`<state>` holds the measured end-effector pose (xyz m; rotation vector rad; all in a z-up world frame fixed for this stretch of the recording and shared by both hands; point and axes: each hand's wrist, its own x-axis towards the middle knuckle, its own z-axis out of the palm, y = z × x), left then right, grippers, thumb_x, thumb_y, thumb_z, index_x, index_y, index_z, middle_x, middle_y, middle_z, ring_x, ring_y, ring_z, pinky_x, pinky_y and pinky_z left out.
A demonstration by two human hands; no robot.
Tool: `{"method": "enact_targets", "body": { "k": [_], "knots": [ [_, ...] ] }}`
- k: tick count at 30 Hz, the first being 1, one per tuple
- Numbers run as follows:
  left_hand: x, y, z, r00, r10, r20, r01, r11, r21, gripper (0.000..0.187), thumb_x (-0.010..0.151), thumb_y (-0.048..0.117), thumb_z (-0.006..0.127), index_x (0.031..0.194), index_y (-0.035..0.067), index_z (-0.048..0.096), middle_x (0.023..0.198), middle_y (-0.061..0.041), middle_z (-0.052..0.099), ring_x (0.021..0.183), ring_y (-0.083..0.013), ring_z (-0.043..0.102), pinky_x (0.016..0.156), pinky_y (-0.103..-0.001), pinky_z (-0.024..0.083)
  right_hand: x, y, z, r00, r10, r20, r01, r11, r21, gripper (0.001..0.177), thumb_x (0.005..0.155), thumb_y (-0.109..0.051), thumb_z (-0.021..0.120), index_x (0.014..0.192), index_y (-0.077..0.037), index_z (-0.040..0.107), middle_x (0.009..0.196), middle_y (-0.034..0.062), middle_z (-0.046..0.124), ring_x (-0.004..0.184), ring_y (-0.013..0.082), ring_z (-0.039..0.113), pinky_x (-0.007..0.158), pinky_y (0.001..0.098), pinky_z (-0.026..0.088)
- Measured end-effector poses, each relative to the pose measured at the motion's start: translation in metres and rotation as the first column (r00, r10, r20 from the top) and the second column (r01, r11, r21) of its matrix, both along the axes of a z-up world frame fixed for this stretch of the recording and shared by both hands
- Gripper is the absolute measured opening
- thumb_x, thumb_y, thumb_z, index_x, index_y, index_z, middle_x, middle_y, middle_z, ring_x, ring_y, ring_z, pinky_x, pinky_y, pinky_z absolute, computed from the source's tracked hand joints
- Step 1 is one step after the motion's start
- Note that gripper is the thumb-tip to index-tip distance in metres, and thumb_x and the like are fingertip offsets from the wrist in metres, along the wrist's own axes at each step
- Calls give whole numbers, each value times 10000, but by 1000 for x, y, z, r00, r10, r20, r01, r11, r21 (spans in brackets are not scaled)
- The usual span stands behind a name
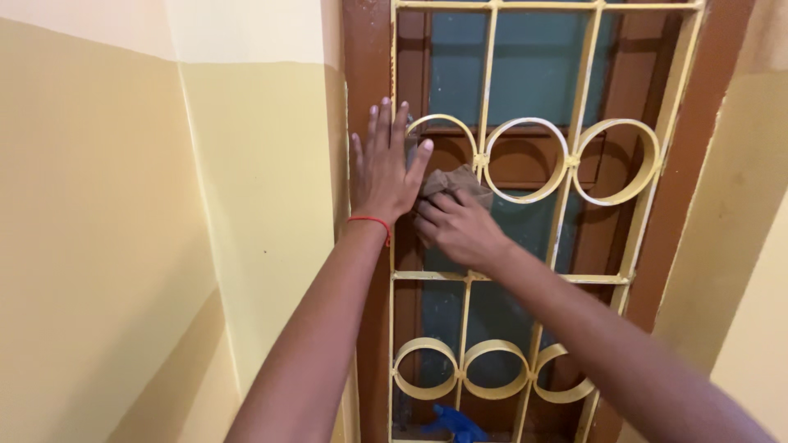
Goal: The person wipes a metal window grille with a cloth, moving methodically across the circular and rectangular sections. They occasionally adjust the cloth and reposition their hands to reach different areas of the grille.
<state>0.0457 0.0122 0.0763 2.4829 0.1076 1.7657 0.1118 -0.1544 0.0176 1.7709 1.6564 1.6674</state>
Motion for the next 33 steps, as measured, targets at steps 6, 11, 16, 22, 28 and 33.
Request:
{"method": "enact_targets", "body": {
  "k": [6,11,16,22,28,33],
  "knots": [
    [8,11,34,980,114,164,-137,980,141,733,1043,569,421,1641,186,239,1717,-85,160,1595,-257,127,1294,-530,70,-2,-43,49,966,-165,201,209,951,-226,474,846,-279,623,1308,-182,662,1443,50,590,1332,217,486,1108,513,332],
    [27,7,79,985,100,140,-123,979,165,739,1003,520,510,1630,222,259,1724,-67,142,1591,-247,106,1297,-523,57,14,-61,119,963,-169,212,146,982,120,426,934,-216,630,1359,-193,641,1533,74,550,1427,229,465,1217,507,325],
    [59,-1,89,953,167,252,-204,971,126,776,972,486,564,1623,197,257,1716,-90,139,1597,-254,85,1295,-538,40,36,-51,116,993,80,-89,-52,959,277,549,808,-3,586,1352,-62,637,1545,164,529,1453,357,442,1171,472,369],
    [63,0,82,937,159,311,-212,966,147,807,945,458,596,1639,207,271,1720,-98,137,1601,-245,78,1297,-557,27,65,-45,153,989,137,-49,-116,947,298,634,754,56,572,1373,-61,642,1514,172,519,1412,370,444,1159,510,398],
    [60,-2,82,935,189,299,-243,957,155,818,924,450,603,1632,216,268,1713,-110,127,1595,-252,77,1285,-553,18,68,-30,191,959,259,-119,-189,890,416,553,811,42,588,1352,-57,647,1481,173,557,1421,372,461,1146,486,448],
    [63,1,83,927,159,340,-225,960,166,840,934,450,624,1653,206,265,1729,-98,118,1606,-251,78,1296,-553,26,50,-38,144,949,251,-191,-175,923,342,569,692,23,616,1259,7,659,1392,237,563,1327,427,456,1007,498,469]
  ]
}}
